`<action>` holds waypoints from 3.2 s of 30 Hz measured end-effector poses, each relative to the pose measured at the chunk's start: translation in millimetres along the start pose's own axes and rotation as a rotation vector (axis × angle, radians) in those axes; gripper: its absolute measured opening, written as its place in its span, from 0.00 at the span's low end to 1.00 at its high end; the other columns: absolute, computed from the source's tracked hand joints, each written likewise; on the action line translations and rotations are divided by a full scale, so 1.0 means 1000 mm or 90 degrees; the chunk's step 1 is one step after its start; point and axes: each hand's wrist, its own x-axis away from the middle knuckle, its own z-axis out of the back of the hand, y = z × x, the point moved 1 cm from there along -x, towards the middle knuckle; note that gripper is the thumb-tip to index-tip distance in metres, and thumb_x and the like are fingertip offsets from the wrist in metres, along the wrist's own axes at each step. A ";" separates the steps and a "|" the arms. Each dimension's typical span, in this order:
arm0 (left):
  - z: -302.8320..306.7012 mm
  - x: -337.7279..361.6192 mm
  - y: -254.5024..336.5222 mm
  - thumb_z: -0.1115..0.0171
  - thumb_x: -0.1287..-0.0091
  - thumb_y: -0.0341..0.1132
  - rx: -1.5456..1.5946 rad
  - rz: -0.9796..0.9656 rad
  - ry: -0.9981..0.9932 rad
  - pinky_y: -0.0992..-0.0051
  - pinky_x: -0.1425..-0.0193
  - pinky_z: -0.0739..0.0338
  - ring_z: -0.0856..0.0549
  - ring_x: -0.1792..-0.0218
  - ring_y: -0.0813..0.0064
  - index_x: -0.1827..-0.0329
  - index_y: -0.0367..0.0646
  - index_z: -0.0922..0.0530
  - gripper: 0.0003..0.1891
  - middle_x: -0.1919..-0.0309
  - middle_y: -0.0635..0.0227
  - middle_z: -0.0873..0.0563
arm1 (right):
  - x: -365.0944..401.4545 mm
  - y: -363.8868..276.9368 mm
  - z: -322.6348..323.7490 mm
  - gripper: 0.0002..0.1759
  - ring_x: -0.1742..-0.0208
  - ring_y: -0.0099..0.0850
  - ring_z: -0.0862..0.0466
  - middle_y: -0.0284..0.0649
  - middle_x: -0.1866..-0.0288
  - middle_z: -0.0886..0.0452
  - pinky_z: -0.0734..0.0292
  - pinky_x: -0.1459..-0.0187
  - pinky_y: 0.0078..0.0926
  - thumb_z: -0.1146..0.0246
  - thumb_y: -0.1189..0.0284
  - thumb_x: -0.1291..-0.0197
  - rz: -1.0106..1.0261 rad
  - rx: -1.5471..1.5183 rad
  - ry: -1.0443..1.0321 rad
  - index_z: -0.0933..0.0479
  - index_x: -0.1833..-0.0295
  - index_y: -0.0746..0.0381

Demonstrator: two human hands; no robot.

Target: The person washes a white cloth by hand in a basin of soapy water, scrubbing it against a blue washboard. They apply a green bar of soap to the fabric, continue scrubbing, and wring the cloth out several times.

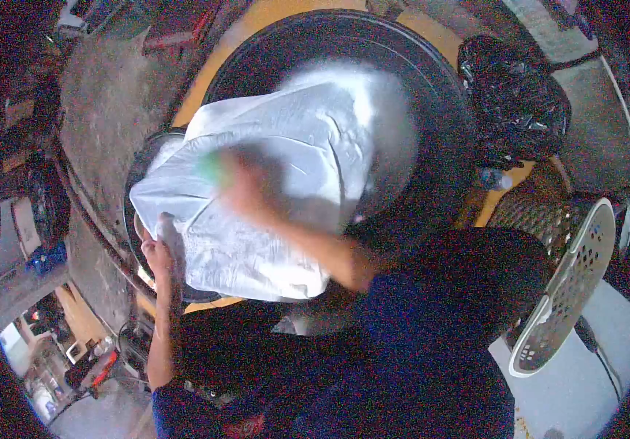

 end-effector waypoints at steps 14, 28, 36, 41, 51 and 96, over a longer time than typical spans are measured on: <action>0.005 0.003 -0.014 0.47 0.41 0.33 -0.162 0.079 -0.004 0.74 0.56 0.30 0.25 0.57 0.69 0.47 0.24 0.33 0.23 0.54 0.50 0.26 | -0.077 0.133 -0.020 0.19 0.75 0.43 0.23 0.40 0.75 0.23 0.28 0.72 0.39 0.38 0.68 0.56 -0.144 0.006 0.058 0.29 0.55 0.57; 0.002 -0.009 -0.008 0.47 0.39 0.33 -0.163 -0.048 0.014 0.75 0.65 0.30 0.24 0.69 0.76 0.57 0.29 0.28 0.13 0.69 0.63 0.20 | -0.077 0.178 -0.004 0.12 0.74 0.40 0.21 0.44 0.72 0.23 0.28 0.73 0.43 0.42 0.67 0.53 -0.165 0.130 -0.022 0.28 0.61 0.58; 0.006 -0.016 -0.027 0.45 0.39 0.35 -0.088 0.040 -0.012 0.75 0.65 0.30 0.24 0.71 0.75 0.57 0.28 0.27 0.16 0.71 0.63 0.20 | 0.002 0.085 0.000 0.19 0.68 0.43 0.22 0.45 0.68 0.23 0.28 0.65 0.41 0.39 0.70 0.59 0.041 0.004 0.003 0.29 0.56 0.58; 0.003 -0.015 -0.012 0.43 0.40 0.36 -0.092 -0.038 0.008 0.76 0.59 0.30 0.22 0.64 0.74 0.57 0.29 0.26 0.16 0.65 0.60 0.19 | -0.007 0.121 0.021 0.14 0.76 0.39 0.22 0.42 0.74 0.24 0.29 0.73 0.40 0.41 0.69 0.56 -0.106 0.069 -0.026 0.28 0.60 0.57; 0.005 -0.019 -0.018 0.42 0.41 0.40 -0.182 -0.051 0.048 0.76 0.62 0.30 0.23 0.70 0.73 0.60 0.26 0.25 0.20 0.70 0.59 0.19 | -0.015 0.125 0.062 0.16 0.75 0.39 0.23 0.41 0.73 0.23 0.30 0.70 0.41 0.41 0.70 0.57 -0.199 0.134 -0.127 0.28 0.58 0.58; -0.034 0.019 -0.013 0.51 0.37 0.34 -0.114 0.078 -0.015 0.74 0.38 0.44 0.27 0.49 0.65 0.54 0.21 0.29 0.19 0.53 0.44 0.24 | -0.095 0.171 -0.029 0.19 0.75 0.39 0.21 0.44 0.72 0.24 0.28 0.73 0.39 0.39 0.67 0.53 -0.066 0.173 -0.001 0.31 0.55 0.62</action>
